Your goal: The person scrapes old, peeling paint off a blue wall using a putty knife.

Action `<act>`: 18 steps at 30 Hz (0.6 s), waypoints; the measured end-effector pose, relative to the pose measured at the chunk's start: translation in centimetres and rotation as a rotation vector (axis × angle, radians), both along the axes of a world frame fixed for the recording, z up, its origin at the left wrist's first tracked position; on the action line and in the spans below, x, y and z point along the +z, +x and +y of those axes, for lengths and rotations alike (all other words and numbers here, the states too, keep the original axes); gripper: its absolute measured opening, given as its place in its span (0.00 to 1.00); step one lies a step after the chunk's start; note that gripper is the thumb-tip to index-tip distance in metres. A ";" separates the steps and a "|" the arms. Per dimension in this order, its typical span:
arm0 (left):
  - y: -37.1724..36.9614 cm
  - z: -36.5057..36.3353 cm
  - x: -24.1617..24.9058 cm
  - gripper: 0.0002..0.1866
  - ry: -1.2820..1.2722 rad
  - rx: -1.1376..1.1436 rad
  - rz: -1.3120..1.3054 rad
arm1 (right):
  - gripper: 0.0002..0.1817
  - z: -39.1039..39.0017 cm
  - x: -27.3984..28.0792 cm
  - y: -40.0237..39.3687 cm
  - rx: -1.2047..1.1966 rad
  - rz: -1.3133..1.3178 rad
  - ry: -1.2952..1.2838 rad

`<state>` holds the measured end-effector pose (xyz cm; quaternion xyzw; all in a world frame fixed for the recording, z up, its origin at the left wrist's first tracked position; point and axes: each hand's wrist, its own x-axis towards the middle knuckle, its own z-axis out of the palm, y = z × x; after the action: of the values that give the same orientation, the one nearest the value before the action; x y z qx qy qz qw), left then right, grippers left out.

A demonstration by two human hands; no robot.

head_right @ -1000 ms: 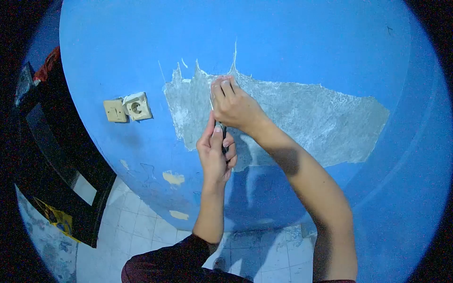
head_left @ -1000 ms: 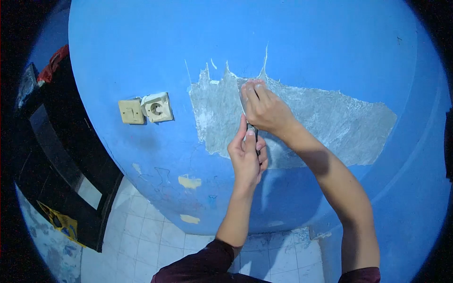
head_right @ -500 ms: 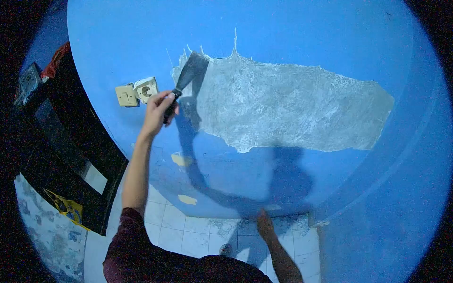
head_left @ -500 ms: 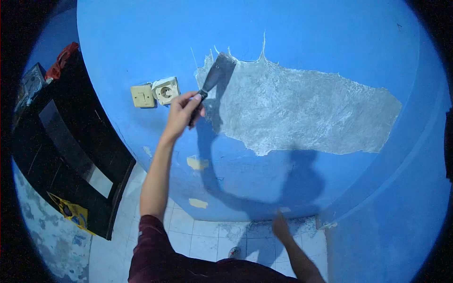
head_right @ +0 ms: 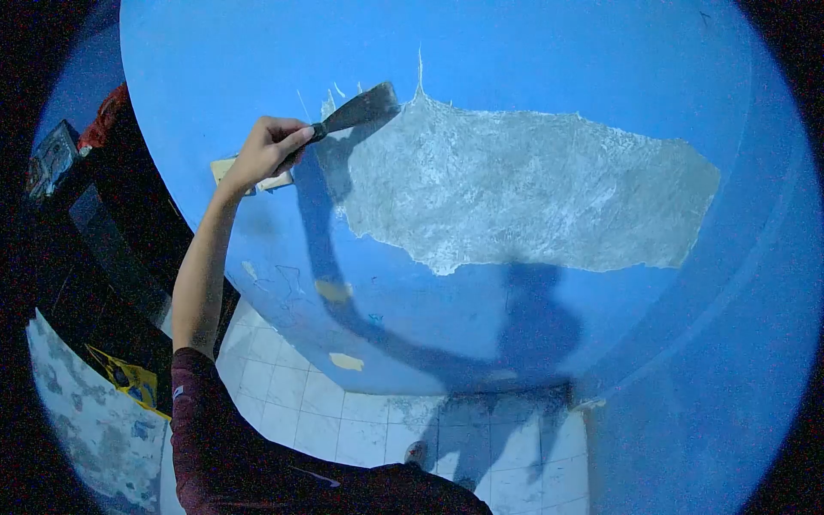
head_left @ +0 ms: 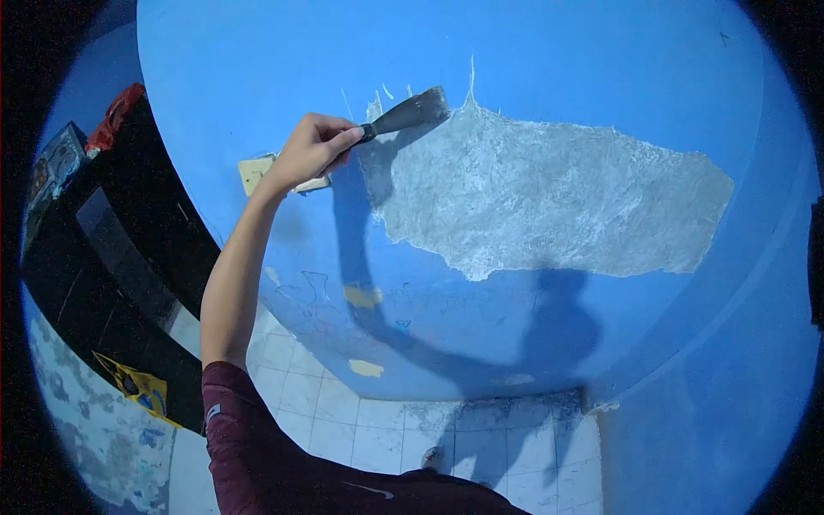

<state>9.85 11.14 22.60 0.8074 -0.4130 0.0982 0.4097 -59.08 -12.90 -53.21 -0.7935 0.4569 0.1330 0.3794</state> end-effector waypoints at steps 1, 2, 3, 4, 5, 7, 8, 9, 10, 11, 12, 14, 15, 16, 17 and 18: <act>-0.5 -0.2 0.5 0.14 0.038 0.005 -0.026 | 0.16 0.1 -0.4 0.4 -0.013 -0.025 0.004; -1.0 -0.1 0.8 0.14 0.039 0.003 -0.024 | 0.16 0.0 -0.8 0.9 -0.025 -0.048 0.005; -1.4 0.0 1.1 0.14 0.054 0.036 -0.024 | 0.16 -0.2 -1.5 1.7 -0.030 -0.076 0.004; -1.8 0.0 1.5 0.14 0.070 0.067 -0.028 | 0.15 -0.7 -3.4 2.8 -0.019 -0.091 -0.004; -2.3 -0.2 1.8 0.14 0.084 0.106 -0.022 | 0.15 -1.9 -6.0 4.5 0.008 -0.117 -0.002; -2.7 -0.6 2.0 0.14 0.100 0.115 -0.044 | 0.21 -1.8 -5.6 8.6 0.189 -0.375 -0.333; -2.9 -0.8 2.0 0.14 0.110 0.129 -0.061 | 0.22 -1.7 -2.1 10.9 0.005 -0.328 -0.101; -2.8 -0.8 1.9 0.14 0.111 0.127 -0.062 | 0.17 -1.8 -2.0 12.5 0.083 -0.325 -0.112; -2.6 -0.8 1.4 0.14 0.085 0.120 -0.091 | 0.13 -2.2 -2.1 14.6 0.162 -0.320 -0.125; -2.4 -0.9 0.8 0.14 0.060 0.115 -0.117 | 0.14 -3.1 -3.4 16.9 0.362 -0.178 -0.271; -2.6 -1.1 -0.2 0.14 0.061 0.115 -0.112 | 0.15 -3.6 -2.4 19.0 0.560 -0.031 -0.413; -3.8 -1.7 -3.3 0.16 -0.149 0.172 -0.098 | 0.22 -2.9 2.9 23.6 0.230 -0.174 -0.301; -3.5 -2.1 -5.8 0.16 -0.221 0.122 -0.027 | 0.26 -3.5 3.6 27.0 0.313 -0.221 -0.398; -3.5 -2.7 -8.3 0.17 -0.294 0.072 0.046 | 0.31 -5.6 4.8 31.2 0.537 -0.192 -0.386; -5.1 -3.7 -9.8 0.16 -0.370 0.030 0.194 | 0.25 -4.8 11.3 34.8 0.511 -0.564 -0.671; -6.6 -5.2 -11.1 0.16 -0.446 -0.013 0.343 | 0.30 -4.5 19.2 39.3 0.531 -0.666 -0.769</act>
<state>3.23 5.99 11.47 0.6994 -0.3107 0.0459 0.6420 -19.76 -17.36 -34.01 -0.9611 0.1132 -0.2092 0.1404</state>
